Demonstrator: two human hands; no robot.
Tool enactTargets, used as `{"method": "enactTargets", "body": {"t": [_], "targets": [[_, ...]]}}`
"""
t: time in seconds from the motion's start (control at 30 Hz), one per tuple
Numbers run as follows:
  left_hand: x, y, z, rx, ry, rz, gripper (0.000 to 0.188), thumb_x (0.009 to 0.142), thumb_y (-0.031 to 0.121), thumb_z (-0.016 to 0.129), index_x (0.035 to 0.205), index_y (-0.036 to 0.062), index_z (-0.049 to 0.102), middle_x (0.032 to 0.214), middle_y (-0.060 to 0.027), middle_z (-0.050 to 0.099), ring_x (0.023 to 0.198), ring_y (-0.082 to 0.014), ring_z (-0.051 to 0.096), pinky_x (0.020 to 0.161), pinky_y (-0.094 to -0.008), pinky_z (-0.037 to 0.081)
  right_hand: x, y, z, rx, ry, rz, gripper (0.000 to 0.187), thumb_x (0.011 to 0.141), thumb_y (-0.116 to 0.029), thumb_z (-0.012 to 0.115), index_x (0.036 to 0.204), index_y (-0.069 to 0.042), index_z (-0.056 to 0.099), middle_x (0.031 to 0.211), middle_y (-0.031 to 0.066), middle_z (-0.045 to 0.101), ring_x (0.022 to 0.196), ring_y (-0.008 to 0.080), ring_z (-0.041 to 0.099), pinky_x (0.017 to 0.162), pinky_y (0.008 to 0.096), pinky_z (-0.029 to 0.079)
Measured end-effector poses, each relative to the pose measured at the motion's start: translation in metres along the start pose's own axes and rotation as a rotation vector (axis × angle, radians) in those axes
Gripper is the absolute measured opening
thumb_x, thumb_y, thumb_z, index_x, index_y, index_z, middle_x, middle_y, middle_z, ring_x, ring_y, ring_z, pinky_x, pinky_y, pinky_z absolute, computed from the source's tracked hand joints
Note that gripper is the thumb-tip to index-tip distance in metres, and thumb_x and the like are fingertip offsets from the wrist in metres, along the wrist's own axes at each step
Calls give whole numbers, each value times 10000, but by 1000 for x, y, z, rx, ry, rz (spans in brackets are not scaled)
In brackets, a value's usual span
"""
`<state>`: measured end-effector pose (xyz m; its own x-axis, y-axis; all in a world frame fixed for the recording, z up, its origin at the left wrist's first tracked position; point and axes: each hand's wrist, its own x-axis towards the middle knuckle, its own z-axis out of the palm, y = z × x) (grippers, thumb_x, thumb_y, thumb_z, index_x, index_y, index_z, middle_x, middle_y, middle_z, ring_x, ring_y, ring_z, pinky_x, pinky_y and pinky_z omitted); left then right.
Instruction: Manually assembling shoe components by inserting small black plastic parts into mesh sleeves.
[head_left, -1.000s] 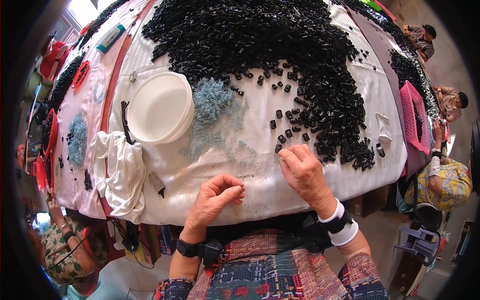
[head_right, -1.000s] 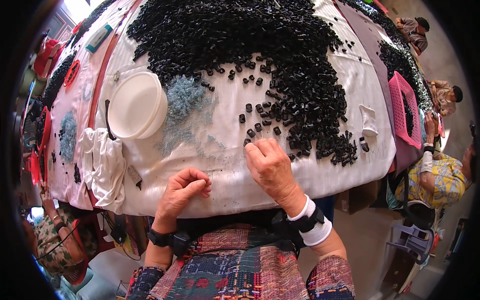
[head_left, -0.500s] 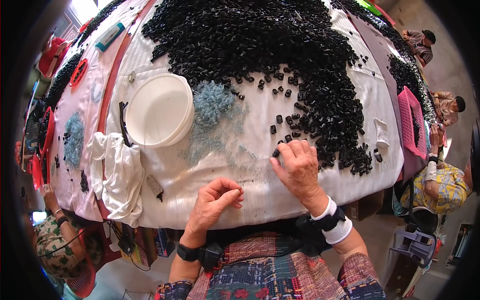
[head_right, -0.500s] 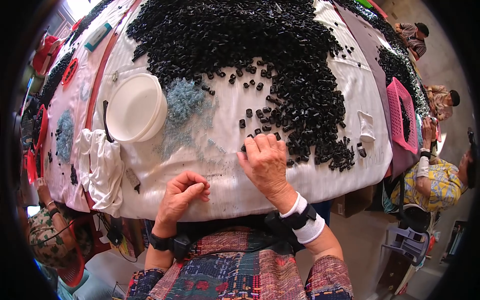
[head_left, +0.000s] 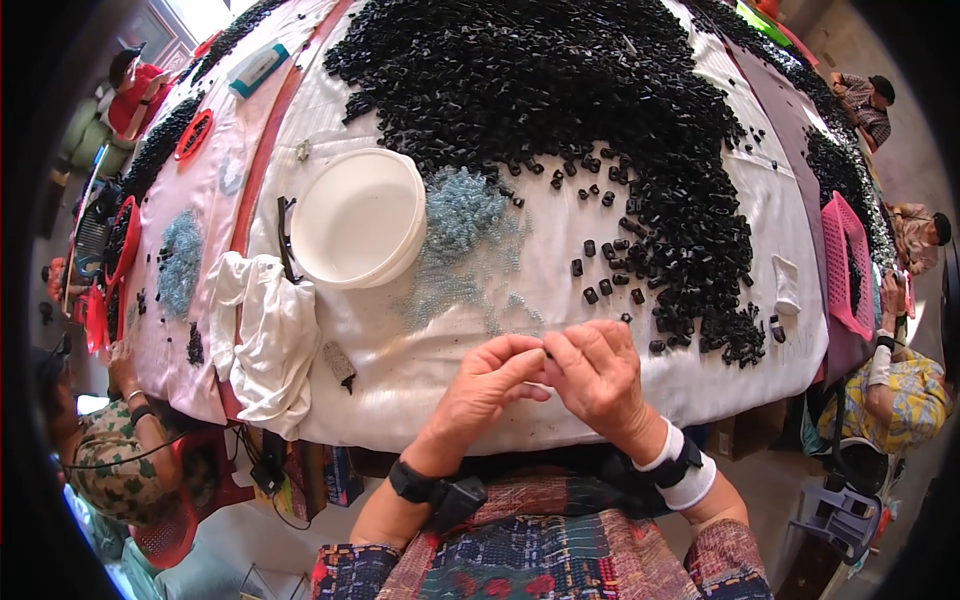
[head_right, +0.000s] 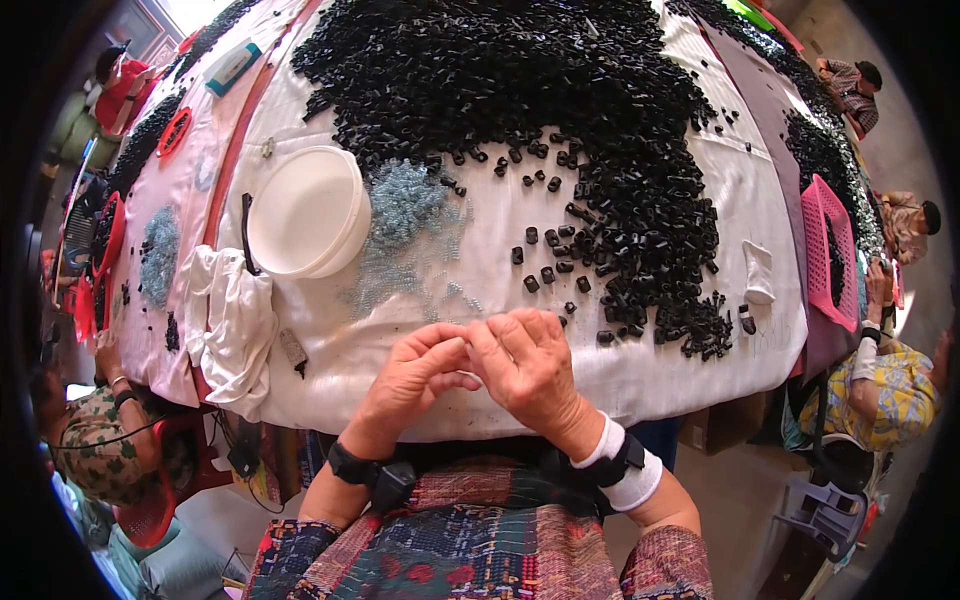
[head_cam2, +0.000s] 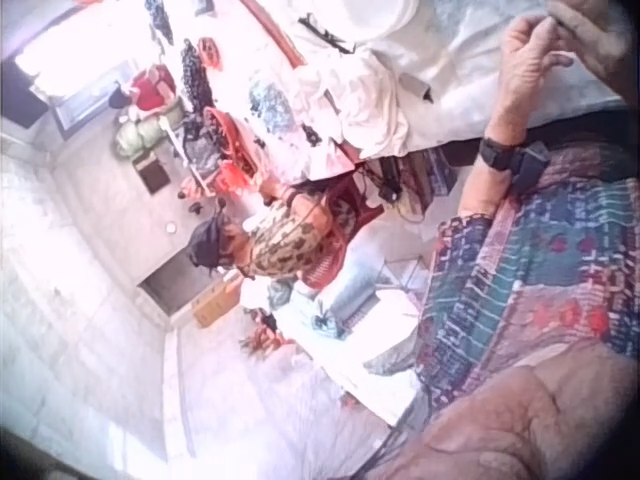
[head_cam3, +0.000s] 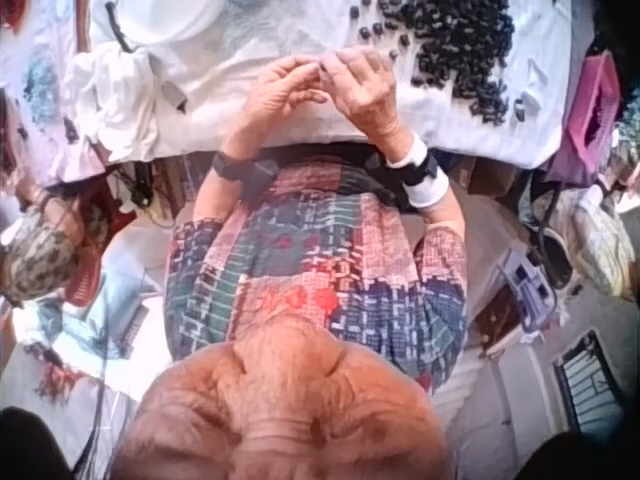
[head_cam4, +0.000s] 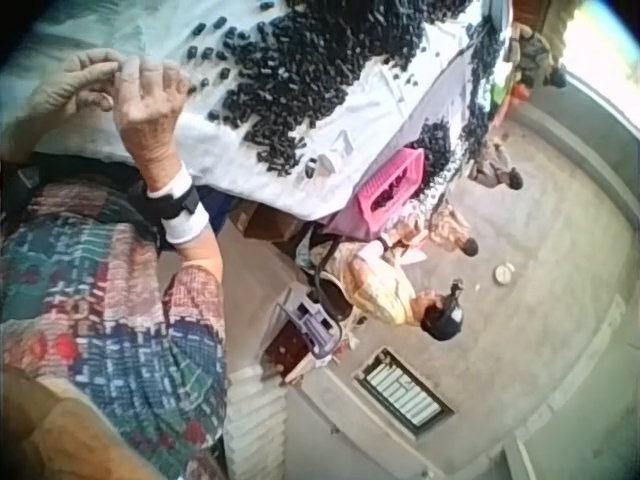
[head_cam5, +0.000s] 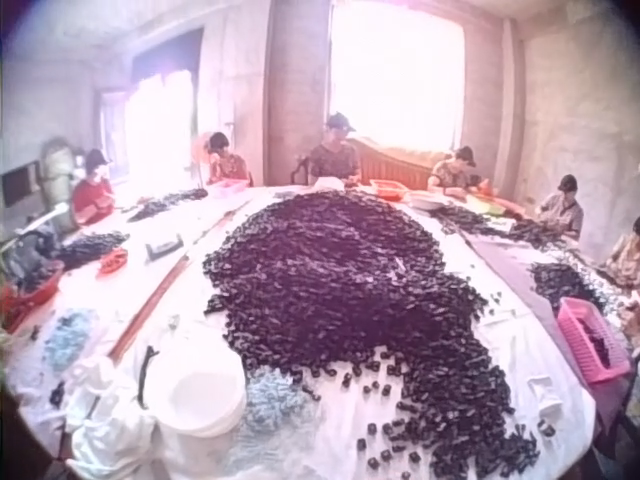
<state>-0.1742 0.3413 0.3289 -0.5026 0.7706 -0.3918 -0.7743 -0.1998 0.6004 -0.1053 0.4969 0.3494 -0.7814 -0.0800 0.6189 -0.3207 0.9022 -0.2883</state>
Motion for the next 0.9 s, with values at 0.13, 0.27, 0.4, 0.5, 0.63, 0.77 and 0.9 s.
{"method": "enactTargets", "body": {"t": [0.13, 0.27, 0.4, 0.5, 0.63, 0.77, 0.9], "targets": [[5, -13, 1, -23, -7, -12, 193, 898, 140, 596, 1032, 0, 605, 923, -66, 640, 793, -122, 635, 671, -236, 549, -10, -5, -2, 85, 11, 90, 404, 604, -9, 708, 991, 30, 600, 891, 102, 577, 785, 269, 552, 702, 367, 462], [5, -14, -2, -57, -6, -14, 202, 896, 128, 590, 1045, -8, 599, 930, -86, 649, 804, -143, 644, 689, -255, 557, -15, -7, -3, 223, 5, 163, 404, 616, 43, 694, 1010, 23, 605, 903, 121, 579, 786, 289, 552, 703, 361, 469], [-1, -9, -3, 35, 33, 11, 183, 886, 112, 595, 1027, -5, 601, 925, -102, 657, 800, -157, 653, 673, -264, 563, -18, -9, -5, 364, -11, 278, 370, 655, 82, 658, 1014, 3, 609, 902, 125, 585, 792, 289, 556, 701, 348, 472], [-7, -7, -9, 36, 68, -8, 137, 866, 67, 599, 992, 13, 608, 908, -118, 664, 787, -173, 656, 661, -279, 561, -19, 4, -8, 401, 84, 454, 300, 701, 118, 612, 976, -2, 614, 875, 134, 594, 805, 279, 565, 696, 336, 471], [-16, -7, -22, 17, 103, 58, 126, 842, 16, 606, 967, 30, 611, 892, -116, 666, 749, -164, 645, 642, -293, 545, -20, 21, -9, 95, 117, 379, 288, 694, 98, 633, 964, -3, 617, 868, 126, 587, 806, 278, 559, 706, 350, 469], [-17, -9, -23, 33, 106, 104, 128, 833, 6, 616, 960, 26, 612, 881, -104, 664, 740, -153, 640, 643, -286, 546, -24, 21, 6, -162, -51, 250, 278, 699, -26, 668, 969, -8, 607, 826, 100, 547, 795, 252, 530, 706, 352, 448], [-17, -9, -19, 134, 156, 145, 135, 831, 9, 627, 964, 21, 611, 875, -89, 662, 735, -133, 636, 641, -271, 546, -32, 21, 16, -363, -200, 270, 256, 692, -70, 630, 940, -21, 589, 805, 96, 518, 797, 250, 514, 712, 345, 435]]}}
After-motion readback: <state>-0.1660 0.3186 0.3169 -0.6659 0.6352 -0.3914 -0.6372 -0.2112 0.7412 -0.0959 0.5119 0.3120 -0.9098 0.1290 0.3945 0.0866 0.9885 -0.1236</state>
